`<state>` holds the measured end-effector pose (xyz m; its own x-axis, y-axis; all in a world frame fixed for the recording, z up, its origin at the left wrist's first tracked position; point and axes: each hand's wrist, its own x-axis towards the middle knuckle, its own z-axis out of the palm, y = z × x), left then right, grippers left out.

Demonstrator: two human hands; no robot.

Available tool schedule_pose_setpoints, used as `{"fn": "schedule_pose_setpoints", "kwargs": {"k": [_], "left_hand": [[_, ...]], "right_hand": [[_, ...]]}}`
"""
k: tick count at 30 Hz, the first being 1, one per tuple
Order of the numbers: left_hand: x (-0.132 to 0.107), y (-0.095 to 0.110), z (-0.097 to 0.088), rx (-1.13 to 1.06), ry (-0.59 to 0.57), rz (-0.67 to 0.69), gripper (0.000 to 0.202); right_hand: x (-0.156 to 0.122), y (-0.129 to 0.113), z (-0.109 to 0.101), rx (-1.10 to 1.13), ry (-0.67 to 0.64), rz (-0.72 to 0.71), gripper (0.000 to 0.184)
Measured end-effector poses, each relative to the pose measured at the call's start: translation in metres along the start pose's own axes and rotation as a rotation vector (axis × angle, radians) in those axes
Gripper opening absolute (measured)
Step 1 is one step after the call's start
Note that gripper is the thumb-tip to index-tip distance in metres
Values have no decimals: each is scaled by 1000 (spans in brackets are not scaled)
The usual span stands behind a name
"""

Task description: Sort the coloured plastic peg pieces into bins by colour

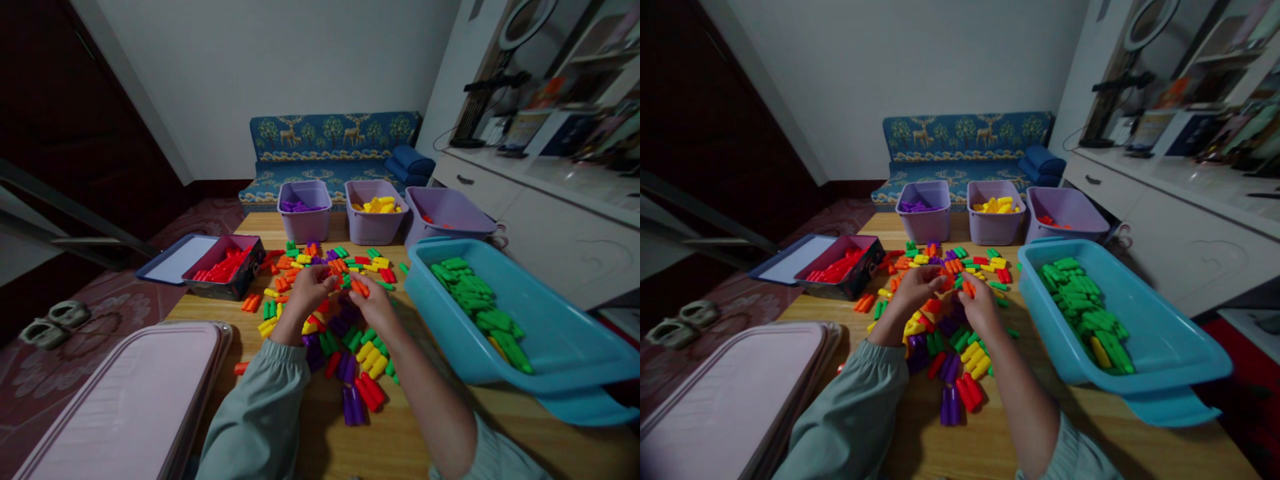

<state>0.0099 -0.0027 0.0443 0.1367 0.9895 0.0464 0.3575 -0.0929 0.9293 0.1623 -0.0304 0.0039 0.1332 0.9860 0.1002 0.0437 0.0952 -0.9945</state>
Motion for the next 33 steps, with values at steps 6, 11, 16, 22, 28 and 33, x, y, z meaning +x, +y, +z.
{"fn": "schedule_pose_setpoints", "kwargs": {"k": [6,11,16,22,28,33], "left_hand": [[3,-8,-9,54,70,-68,36],[-1,-6,-7,-191,-224,-67,40],[-2,-6,-3,-294,-272,-27,44],[1,-11,6,-192,-176,-26,41],[2,-9,9,-102,-86,-30,41],[2,-8,9,-125,-89,-59,37]], "right_hand": [[-5,-15,6,204,46,-6,51],[-10,-21,7,110,-1,5,38],[-12,-21,4,253,-50,102,49],[-9,-10,5,280,-118,130,54],[-5,-3,4,115,-98,87,50],[-10,-12,6,77,-59,94,36]]}}
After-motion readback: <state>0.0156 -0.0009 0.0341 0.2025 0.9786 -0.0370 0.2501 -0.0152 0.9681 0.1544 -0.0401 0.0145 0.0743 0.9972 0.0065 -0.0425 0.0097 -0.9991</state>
